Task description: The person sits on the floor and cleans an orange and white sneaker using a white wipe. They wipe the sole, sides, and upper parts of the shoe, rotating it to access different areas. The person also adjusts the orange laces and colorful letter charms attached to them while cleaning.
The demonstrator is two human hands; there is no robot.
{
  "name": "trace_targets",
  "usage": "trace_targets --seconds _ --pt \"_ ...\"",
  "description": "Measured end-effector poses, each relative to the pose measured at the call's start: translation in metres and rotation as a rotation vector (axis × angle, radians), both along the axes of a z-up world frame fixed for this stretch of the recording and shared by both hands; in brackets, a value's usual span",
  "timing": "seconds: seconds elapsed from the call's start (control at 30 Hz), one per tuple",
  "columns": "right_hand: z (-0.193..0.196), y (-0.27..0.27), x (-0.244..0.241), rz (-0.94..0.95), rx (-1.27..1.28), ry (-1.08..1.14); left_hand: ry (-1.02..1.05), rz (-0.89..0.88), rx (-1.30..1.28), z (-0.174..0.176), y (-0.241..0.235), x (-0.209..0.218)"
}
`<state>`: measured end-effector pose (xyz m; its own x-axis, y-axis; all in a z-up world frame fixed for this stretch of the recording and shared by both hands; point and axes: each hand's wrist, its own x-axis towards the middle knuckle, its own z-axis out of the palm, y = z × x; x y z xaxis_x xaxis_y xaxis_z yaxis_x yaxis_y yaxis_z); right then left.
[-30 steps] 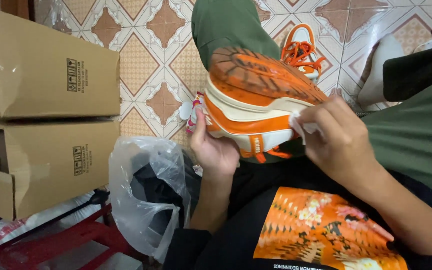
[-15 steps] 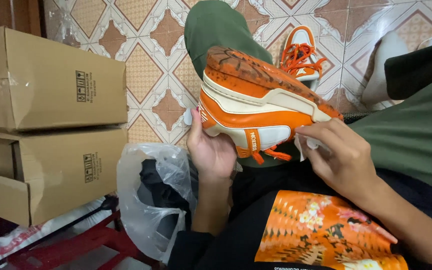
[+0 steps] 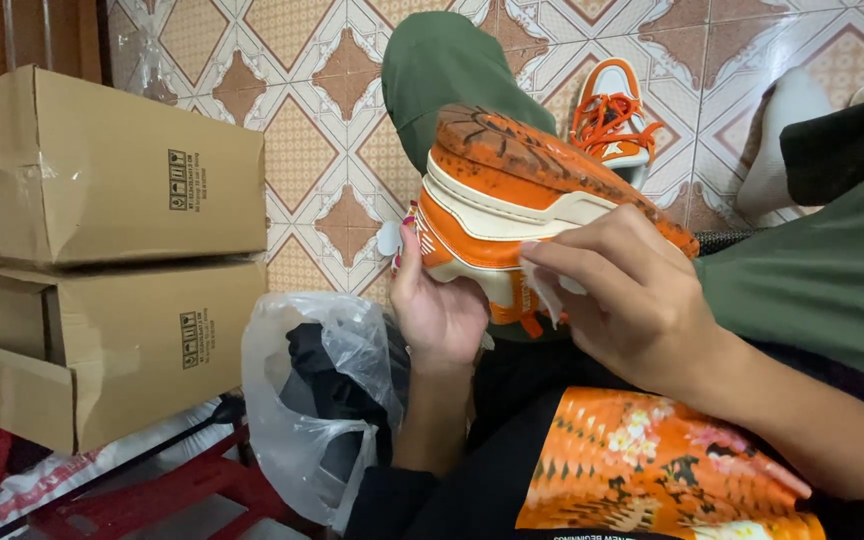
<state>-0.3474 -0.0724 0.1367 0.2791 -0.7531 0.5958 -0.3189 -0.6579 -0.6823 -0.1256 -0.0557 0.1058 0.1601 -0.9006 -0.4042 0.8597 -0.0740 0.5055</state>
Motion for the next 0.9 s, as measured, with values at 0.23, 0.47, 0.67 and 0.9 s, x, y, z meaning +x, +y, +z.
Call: trace_targets --seconds 0.23,0.47,0.67,0.9 --pt "0.002 -0.041 0.043 0.048 -0.283 -0.008 0.141 -0.091 -0.136 -0.006 0.007 -0.002" --pt "-0.017 -0.014 0.014 0.075 -0.180 0.098 0.104 -0.078 -0.071 -0.016 0.010 -0.006" --pt "-0.035 -0.004 -0.003 -0.009 -0.106 0.103 0.020 0.013 -0.042 -0.021 0.009 -0.011" --pt "-0.049 0.003 -0.020 -0.018 0.023 0.076 0.013 0.011 -0.038 -0.021 0.010 -0.012"
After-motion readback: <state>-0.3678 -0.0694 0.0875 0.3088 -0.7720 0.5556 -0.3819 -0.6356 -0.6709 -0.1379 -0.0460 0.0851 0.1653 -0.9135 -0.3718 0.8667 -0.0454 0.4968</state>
